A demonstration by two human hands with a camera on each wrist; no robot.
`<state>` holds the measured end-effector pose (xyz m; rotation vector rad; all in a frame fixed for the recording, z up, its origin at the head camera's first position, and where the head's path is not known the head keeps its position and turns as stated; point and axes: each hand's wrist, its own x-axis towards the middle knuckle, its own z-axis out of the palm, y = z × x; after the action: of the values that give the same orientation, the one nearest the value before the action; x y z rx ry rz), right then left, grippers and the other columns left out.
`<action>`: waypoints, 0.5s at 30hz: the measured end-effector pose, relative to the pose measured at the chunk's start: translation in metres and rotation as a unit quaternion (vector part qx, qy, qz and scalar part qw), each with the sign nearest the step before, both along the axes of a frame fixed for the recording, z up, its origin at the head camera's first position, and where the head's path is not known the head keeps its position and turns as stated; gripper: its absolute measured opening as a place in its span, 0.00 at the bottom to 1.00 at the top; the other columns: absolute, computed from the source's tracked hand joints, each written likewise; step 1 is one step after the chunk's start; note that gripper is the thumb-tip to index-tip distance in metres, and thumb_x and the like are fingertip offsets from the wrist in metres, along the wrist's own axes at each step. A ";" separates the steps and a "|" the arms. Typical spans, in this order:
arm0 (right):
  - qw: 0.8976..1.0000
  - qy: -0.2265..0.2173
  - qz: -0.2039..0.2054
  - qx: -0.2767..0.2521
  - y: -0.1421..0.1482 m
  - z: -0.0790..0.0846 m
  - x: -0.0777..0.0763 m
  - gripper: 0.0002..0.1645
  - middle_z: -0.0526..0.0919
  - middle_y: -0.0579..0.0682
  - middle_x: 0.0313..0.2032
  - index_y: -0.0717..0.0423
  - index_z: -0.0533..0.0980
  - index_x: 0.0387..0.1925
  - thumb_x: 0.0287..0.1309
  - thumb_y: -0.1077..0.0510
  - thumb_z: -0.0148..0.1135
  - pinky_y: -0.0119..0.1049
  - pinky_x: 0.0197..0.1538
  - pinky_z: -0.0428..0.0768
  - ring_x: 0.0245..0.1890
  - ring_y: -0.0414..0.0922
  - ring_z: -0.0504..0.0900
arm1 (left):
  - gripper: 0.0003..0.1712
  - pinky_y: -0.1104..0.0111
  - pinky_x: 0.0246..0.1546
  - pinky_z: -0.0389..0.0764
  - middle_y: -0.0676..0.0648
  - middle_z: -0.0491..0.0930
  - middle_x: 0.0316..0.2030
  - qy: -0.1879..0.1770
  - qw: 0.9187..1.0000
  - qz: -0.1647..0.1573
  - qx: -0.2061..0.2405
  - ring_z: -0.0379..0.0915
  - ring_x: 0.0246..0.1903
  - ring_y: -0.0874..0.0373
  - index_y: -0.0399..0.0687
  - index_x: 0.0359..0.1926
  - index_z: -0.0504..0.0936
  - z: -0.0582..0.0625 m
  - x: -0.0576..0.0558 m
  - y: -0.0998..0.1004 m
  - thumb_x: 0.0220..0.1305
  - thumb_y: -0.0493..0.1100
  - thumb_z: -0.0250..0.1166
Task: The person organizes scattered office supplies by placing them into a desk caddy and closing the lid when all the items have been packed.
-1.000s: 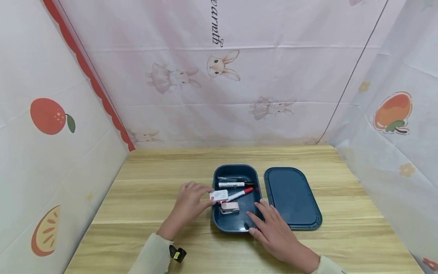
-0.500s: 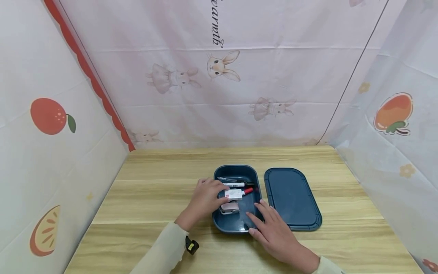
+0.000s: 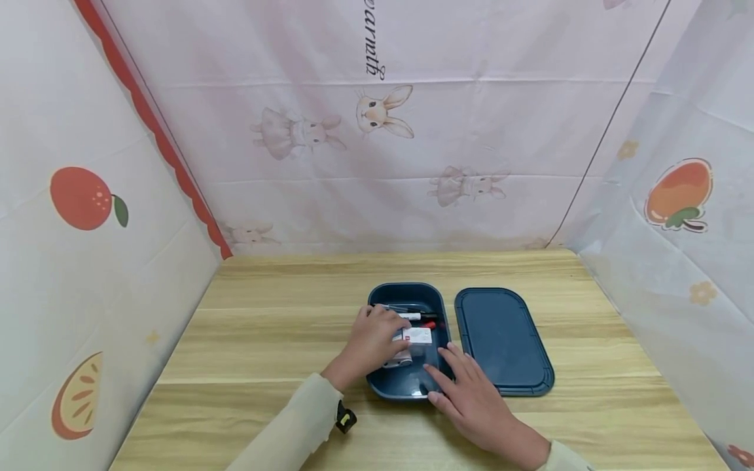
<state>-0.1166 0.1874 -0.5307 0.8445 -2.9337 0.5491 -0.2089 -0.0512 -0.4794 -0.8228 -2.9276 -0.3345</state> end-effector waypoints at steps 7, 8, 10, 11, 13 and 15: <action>1.000 0.015 0.001 0.005 -0.001 0.000 0.000 0.30 0.60 0.55 0.76 0.42 0.73 0.71 0.77 0.36 0.46 0.60 0.75 0.53 0.80 0.54 0.49 | 0.19 0.49 0.65 0.66 0.55 0.85 0.54 0.017 0.999 -0.009 -0.027 0.73 0.51 0.56 0.63 0.54 0.87 -0.002 -0.002 0.014 0.67 0.61 0.68; 1.000 0.014 0.001 0.006 -0.001 0.001 0.000 0.30 0.60 0.55 0.76 0.42 0.73 0.71 0.77 0.36 0.45 0.60 0.75 0.52 0.80 0.53 0.49 | 0.19 0.49 0.65 0.66 0.55 0.85 0.54 0.013 0.999 -0.007 -0.030 0.73 0.51 0.56 0.63 0.54 0.87 -0.003 -0.002 0.016 0.67 0.62 0.68; 1.000 0.008 0.000 0.009 -0.001 0.001 0.000 0.31 0.59 0.55 0.77 0.42 0.72 0.71 0.78 0.35 0.44 0.60 0.75 0.52 0.80 0.53 0.48 | 0.20 0.49 0.66 0.66 0.55 0.85 0.54 0.005 0.999 -0.005 -0.037 0.73 0.51 0.56 0.63 0.54 0.87 -0.005 -0.003 0.021 0.67 0.62 0.68; 1.000 0.007 0.000 0.010 -0.001 0.002 0.000 0.31 0.59 0.54 0.77 0.42 0.72 0.71 0.78 0.35 0.43 0.60 0.75 0.52 0.80 0.53 0.48 | 0.20 0.49 0.66 0.65 0.55 0.85 0.54 0.000 0.999 -0.004 -0.041 0.73 0.51 0.56 0.62 0.54 0.87 -0.006 -0.003 0.023 0.67 0.62 0.68; 1.000 0.001 -0.001 0.011 -0.001 0.002 0.000 0.32 0.59 0.54 0.77 0.41 0.72 0.72 0.78 0.34 0.42 0.60 0.76 0.51 0.80 0.52 0.47 | 0.21 0.48 0.66 0.66 0.54 0.85 0.54 -0.006 0.999 -0.006 -0.049 0.73 0.52 0.55 0.61 0.55 0.87 -0.009 -0.003 0.027 0.67 0.62 0.68; 1.000 -0.001 0.000 0.011 -0.001 0.003 0.001 0.33 0.58 0.54 0.77 0.41 0.71 0.72 0.78 0.34 0.41 0.59 0.76 0.51 0.80 0.52 0.46 | 0.21 0.47 0.67 0.66 0.54 0.85 0.54 -0.009 0.998 -0.009 -0.059 0.74 0.54 0.54 0.60 0.55 0.87 -0.012 -0.003 0.030 0.67 0.62 0.68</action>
<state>-0.1160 0.1862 -0.5280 0.8459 -2.9479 0.5189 -0.2118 -0.0212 -0.4913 -0.8656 -2.9834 -0.1727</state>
